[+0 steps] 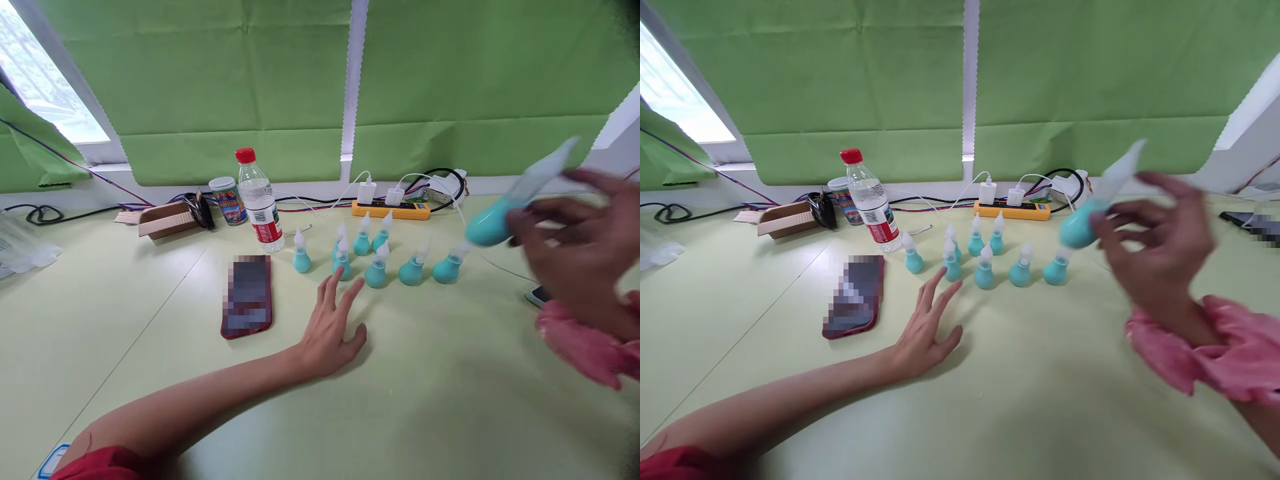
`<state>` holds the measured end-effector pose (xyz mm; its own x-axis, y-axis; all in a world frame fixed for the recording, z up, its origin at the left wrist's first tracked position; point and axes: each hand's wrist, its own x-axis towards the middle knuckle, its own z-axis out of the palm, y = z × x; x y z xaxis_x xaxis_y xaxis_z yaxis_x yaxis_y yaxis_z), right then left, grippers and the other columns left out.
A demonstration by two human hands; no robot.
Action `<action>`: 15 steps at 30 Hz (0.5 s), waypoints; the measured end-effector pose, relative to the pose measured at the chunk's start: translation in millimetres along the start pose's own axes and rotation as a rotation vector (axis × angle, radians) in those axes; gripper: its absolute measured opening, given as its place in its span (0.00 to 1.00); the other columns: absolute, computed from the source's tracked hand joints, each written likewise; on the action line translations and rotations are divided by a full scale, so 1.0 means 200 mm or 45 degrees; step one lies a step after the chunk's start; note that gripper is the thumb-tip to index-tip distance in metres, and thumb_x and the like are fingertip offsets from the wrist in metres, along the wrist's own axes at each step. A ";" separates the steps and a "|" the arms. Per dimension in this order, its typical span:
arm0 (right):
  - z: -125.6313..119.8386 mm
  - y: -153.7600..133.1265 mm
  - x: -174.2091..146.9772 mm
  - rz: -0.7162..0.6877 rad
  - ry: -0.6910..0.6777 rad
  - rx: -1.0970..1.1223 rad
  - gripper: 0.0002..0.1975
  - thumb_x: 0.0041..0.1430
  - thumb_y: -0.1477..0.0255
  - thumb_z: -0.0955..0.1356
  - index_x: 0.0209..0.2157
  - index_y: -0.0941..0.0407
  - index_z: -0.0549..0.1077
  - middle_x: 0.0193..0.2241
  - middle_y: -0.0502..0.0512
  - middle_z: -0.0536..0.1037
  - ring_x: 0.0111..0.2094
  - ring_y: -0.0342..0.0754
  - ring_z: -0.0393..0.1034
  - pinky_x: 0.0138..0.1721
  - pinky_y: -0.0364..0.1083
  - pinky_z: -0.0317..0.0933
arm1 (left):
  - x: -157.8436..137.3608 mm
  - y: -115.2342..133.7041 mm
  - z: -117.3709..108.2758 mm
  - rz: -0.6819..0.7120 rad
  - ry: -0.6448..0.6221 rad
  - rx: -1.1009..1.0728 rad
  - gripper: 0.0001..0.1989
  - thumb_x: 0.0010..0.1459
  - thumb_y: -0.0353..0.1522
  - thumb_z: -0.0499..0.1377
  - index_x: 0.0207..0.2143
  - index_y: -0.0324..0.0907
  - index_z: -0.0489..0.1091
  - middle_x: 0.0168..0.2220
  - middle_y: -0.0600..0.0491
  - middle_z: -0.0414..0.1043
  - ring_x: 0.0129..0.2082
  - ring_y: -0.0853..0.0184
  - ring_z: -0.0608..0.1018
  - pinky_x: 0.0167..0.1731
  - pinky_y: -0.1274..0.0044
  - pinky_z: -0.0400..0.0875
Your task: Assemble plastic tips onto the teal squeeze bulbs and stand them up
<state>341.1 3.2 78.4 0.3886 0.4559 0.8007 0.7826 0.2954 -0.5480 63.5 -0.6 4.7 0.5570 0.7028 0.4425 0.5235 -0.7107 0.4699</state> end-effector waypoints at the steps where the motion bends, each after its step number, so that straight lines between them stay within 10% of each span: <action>1: 0.05 -0.03 -0.09 -0.004 -0.082 0.139 0.35 0.39 0.65 0.72 0.50 0.57 0.59 0.31 0.58 0.74 0.27 0.44 0.70 0.23 0.42 0.63 | 0.02 0.00 0.02 -0.026 0.058 -0.027 0.33 0.49 0.29 0.52 0.57 0.41 0.42 0.59 0.41 0.35 0.58 0.54 0.46 0.52 0.60 0.52; 7: 0.25 -0.07 -0.49 -0.150 -0.518 0.448 0.26 0.48 0.71 0.69 0.47 0.52 0.55 0.34 0.53 0.71 0.25 0.42 0.69 0.24 0.43 0.69 | 0.14 -0.04 0.09 -0.155 0.342 -0.226 0.33 0.54 0.28 0.51 0.57 0.45 0.36 0.58 0.45 0.42 0.59 0.60 0.44 0.55 0.62 0.45; 15: 0.40 -0.10 -0.54 -0.397 -0.695 0.424 0.25 0.54 0.70 0.65 0.50 0.53 0.50 0.37 0.57 0.70 0.27 0.43 0.69 0.25 0.43 0.69 | 0.23 -0.12 0.14 -0.380 0.481 -0.362 0.23 0.53 0.25 0.50 0.52 0.39 0.49 0.50 0.44 0.56 0.49 0.61 0.60 0.49 0.66 0.55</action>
<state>243.8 15.8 -16.0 -0.1969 0.6380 0.7444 0.5933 0.6820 -0.4276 95.1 47.6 -7.7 0.1140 0.8714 0.4772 0.3994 -0.4800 0.7811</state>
